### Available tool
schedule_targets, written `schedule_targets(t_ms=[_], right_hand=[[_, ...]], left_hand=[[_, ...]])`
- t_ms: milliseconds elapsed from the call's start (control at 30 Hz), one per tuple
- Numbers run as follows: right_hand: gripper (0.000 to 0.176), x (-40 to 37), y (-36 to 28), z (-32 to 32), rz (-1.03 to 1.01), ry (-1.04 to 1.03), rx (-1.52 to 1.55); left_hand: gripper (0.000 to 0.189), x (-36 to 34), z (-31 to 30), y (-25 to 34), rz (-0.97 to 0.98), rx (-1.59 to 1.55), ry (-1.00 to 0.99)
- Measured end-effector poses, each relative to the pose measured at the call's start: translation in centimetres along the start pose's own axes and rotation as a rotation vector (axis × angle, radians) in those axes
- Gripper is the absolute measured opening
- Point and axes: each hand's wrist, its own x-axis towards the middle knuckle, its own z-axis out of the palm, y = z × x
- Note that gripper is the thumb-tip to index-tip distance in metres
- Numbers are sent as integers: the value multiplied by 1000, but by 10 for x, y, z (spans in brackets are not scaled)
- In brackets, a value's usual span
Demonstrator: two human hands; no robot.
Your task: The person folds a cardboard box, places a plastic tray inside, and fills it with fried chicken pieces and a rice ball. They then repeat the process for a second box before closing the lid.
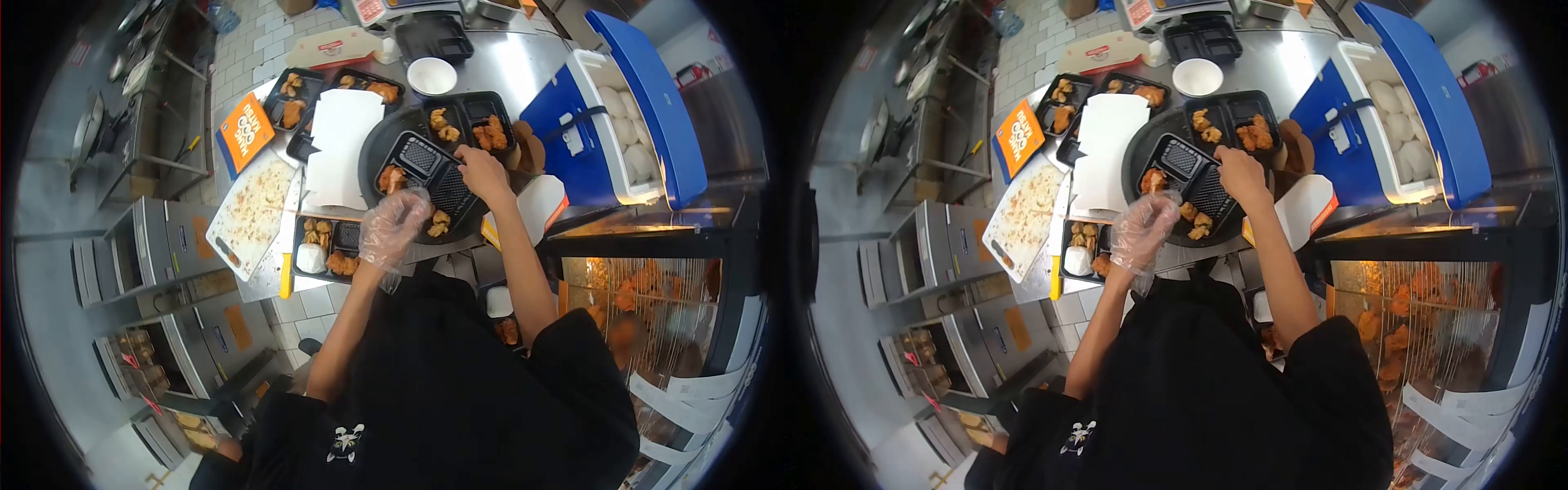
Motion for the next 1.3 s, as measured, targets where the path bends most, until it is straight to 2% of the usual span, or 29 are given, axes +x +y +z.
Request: schedule_targets(t_ms=[33,167,300,433,467,567,700,733,833,867,1000,1100,1133,1167,1200,1267,1300], right_hand=[[28,-1,6,-1,17,-19,59],[25,-4,25,-1,32,-115,165],[28,-3,29,4,21,-153,200],[32,5,21,4,-69,-127,147],[31,8,16,6,-63,-141,155],[27,23,19,23,-92,-193,181],[25,31,29,27,-202,-155,291],[25,30,29,23,-224,-151,329],[25,31,37,21,-187,-121,409],[27,28,35,14,-136,-117,425],[34,2,24,3,-73,64,600],[36,-36,-14,1,158,221,799],[36,-45,-24,9,207,220,993],[34,-52,-37,21,155,318,1115],[33,-62,-54,27,197,368,1186],[33,-78,-78,43,268,462,1324],[33,-83,-86,50,292,505,1393]], left_hand=[[23,8,6,4,36,41,54],[25,31,17,-22,-125,187,193],[36,32,30,-46,-9,552,355],[49,18,40,-86,-381,208,382],[56,11,43,-74,-439,153,375],[58,-8,49,-81,-610,51,325],[69,-15,46,-72,-598,-117,272],[67,-14,43,-75,-620,-67,244],[61,-20,32,-67,-584,-339,196],[60,-21,26,-60,-607,-398,114],[71,-9,21,-39,-725,-715,116],[75,-12,15,-19,-288,-1291,-72],[70,-14,15,-6,-277,-1415,-21],[66,-14,17,-16,-262,-1279,26],[64,-12,21,-36,-247,-1141,70],[53,-9,24,-52,-6,-844,179],[52,-4,16,-19,8,-693,212]])
